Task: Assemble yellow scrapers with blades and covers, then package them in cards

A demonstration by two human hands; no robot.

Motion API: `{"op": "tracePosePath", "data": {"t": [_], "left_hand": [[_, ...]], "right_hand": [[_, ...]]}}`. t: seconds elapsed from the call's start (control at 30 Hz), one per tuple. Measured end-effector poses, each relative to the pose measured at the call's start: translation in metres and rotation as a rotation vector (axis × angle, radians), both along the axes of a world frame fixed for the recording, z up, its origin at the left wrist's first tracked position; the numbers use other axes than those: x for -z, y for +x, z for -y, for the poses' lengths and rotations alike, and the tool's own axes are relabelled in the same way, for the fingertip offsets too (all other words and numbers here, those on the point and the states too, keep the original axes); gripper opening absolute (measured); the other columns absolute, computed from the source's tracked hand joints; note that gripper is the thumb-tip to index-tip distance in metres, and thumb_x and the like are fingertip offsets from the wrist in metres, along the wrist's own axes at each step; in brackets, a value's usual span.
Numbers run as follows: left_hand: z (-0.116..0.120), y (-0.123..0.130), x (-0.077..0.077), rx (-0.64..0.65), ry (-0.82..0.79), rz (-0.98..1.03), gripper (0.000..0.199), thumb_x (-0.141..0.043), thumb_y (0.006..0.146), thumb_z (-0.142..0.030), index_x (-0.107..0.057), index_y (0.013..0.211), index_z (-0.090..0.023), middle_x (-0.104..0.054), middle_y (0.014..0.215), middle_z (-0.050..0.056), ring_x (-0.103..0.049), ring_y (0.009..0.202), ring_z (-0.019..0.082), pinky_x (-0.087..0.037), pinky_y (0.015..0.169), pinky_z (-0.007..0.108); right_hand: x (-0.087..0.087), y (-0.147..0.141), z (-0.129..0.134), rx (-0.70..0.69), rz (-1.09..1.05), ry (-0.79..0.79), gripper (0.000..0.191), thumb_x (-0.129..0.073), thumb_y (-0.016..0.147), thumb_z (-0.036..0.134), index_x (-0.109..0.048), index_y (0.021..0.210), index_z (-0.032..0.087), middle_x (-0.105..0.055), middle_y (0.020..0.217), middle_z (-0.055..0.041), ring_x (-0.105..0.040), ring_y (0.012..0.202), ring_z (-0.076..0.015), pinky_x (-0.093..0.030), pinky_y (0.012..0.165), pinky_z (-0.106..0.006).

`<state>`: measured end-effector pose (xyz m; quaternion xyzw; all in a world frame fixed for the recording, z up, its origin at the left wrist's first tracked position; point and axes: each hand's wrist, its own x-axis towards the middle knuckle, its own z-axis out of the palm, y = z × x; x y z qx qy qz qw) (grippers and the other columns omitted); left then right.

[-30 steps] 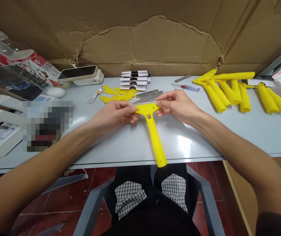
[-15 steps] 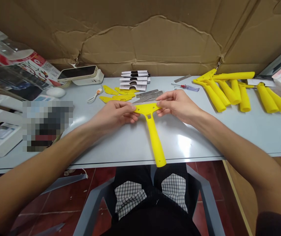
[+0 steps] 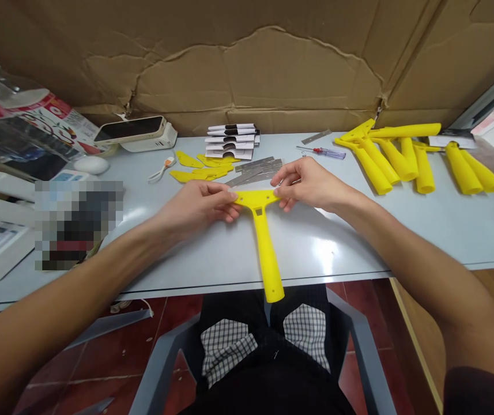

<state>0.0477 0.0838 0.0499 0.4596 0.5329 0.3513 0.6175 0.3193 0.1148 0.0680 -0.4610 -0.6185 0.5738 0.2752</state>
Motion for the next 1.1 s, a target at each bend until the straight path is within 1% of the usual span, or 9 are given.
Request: {"op": "tracePosePath", "data": {"t": [0.13, 0.37, 0.5, 0.63, 0.77, 0.8, 0.87, 1.0, 1.1], "left_hand": [[-0.001, 0.001, 0.003, -0.009, 0.004, 0.044, 0.012, -0.084, 0.092, -0.018, -0.084, 0.085, -0.008, -0.084, 0.084, 0.016, -0.075, 0.065, 0.015, -0.064, 0.064, 0.026], [-0.004, -0.001, 0.005, -0.016, 0.007, 0.060, 0.012, -0.082, 0.093, -0.018, -0.085, 0.088, -0.008, -0.084, 0.084, 0.015, -0.076, 0.065, 0.015, -0.064, 0.062, 0.024], [-0.002, -0.002, 0.006, -0.013, 0.029, 0.005, 0.013, -0.081, 0.093, -0.017, -0.085, 0.083, -0.010, -0.085, 0.083, 0.015, -0.076, 0.063, 0.015, -0.063, 0.060, 0.024], [-0.002, -0.002, 0.002, -0.030, 0.031, -0.040, 0.016, -0.078, 0.094, -0.014, -0.083, 0.080, -0.010, -0.083, 0.079, 0.015, -0.075, 0.062, 0.015, -0.063, 0.060, 0.025], [-0.003, -0.002, 0.001, -0.025, 0.032, -0.071, 0.017, -0.077, 0.094, -0.016, -0.082, 0.078, -0.011, -0.083, 0.080, 0.015, -0.074, 0.062, 0.015, -0.064, 0.062, 0.027], [-0.004, -0.002, 0.001, -0.022, 0.031, -0.074, 0.017, -0.077, 0.094, -0.016, -0.082, 0.079, -0.011, -0.083, 0.081, 0.015, -0.074, 0.062, 0.015, -0.064, 0.063, 0.027], [-0.004, -0.003, 0.003, -0.012, 0.030, -0.072, 0.015, -0.078, 0.093, -0.018, -0.083, 0.080, -0.011, -0.084, 0.081, 0.015, -0.074, 0.062, 0.015, -0.063, 0.063, 0.028], [-0.004, -0.006, 0.005, 0.000, 0.041, -0.069, 0.015, -0.080, 0.091, -0.020, -0.084, 0.080, -0.011, -0.084, 0.082, 0.015, -0.074, 0.063, 0.015, -0.062, 0.062, 0.026], [-0.006, -0.007, 0.004, 0.008, 0.039, -0.092, 0.017, -0.079, 0.090, -0.021, -0.082, 0.076, -0.012, -0.084, 0.083, 0.016, -0.073, 0.062, 0.014, -0.062, 0.062, 0.026]], "right_hand": [[0.001, 0.000, -0.001, 0.019, -0.033, -0.024, 0.026, -0.102, 0.081, 0.017, -0.079, 0.093, 0.021, -0.077, 0.074, -0.0049, -0.076, 0.061, -0.0220, -0.072, 0.069, -0.042], [0.001, 0.001, -0.002, 0.015, -0.046, -0.025, 0.020, -0.096, 0.082, 0.010, -0.080, 0.089, 0.019, -0.079, 0.075, -0.0060, -0.077, 0.061, -0.0199, -0.070, 0.064, -0.036], [-0.003, -0.001, -0.001, -0.015, 0.015, -0.002, 0.019, -0.098, 0.086, 0.021, -0.080, 0.093, 0.019, -0.081, 0.078, -0.0081, -0.077, 0.063, -0.0219, -0.070, 0.064, -0.038], [-0.021, 0.017, -0.004, 0.134, 0.198, 0.245, 0.022, -0.092, 0.096, 0.039, -0.080, 0.095, 0.021, -0.084, 0.092, -0.0109, -0.078, 0.067, -0.0234, -0.071, 0.066, -0.044], [-0.042, 0.065, -0.019, 0.436, 0.525, 0.617, 0.015, -0.086, 0.100, 0.034, -0.081, 0.095, 0.021, -0.081, 0.084, -0.0097, -0.078, 0.068, -0.0252, -0.072, 0.080, -0.051], [-0.045, 0.078, -0.023, 0.449, 0.612, 0.660, 0.011, -0.086, 0.100, 0.031, -0.082, 0.094, 0.022, -0.081, 0.084, -0.0087, -0.078, 0.069, -0.0246, -0.072, 0.085, -0.052], [-0.049, 0.098, -0.032, 0.349, 0.800, 0.628, 0.009, -0.087, 0.099, 0.031, -0.084, 0.093, 0.025, -0.082, 0.082, -0.0066, -0.079, 0.074, -0.0245, -0.070, 0.089, -0.050], [-0.044, 0.112, -0.046, 0.077, 1.069, 0.392, 0.042, -0.067, 0.107, 0.045, -0.090, 0.102, 0.010, -0.085, 0.085, -0.0077, -0.082, 0.080, -0.0187, -0.058, 0.079, -0.039], [-0.035, 0.107, -0.050, -0.059, 1.040, 0.343, 0.017, -0.083, 0.096, 0.035, -0.093, 0.103, 0.023, -0.086, 0.093, -0.0064, -0.081, 0.078, -0.0248, -0.062, 0.073, -0.041]]}}
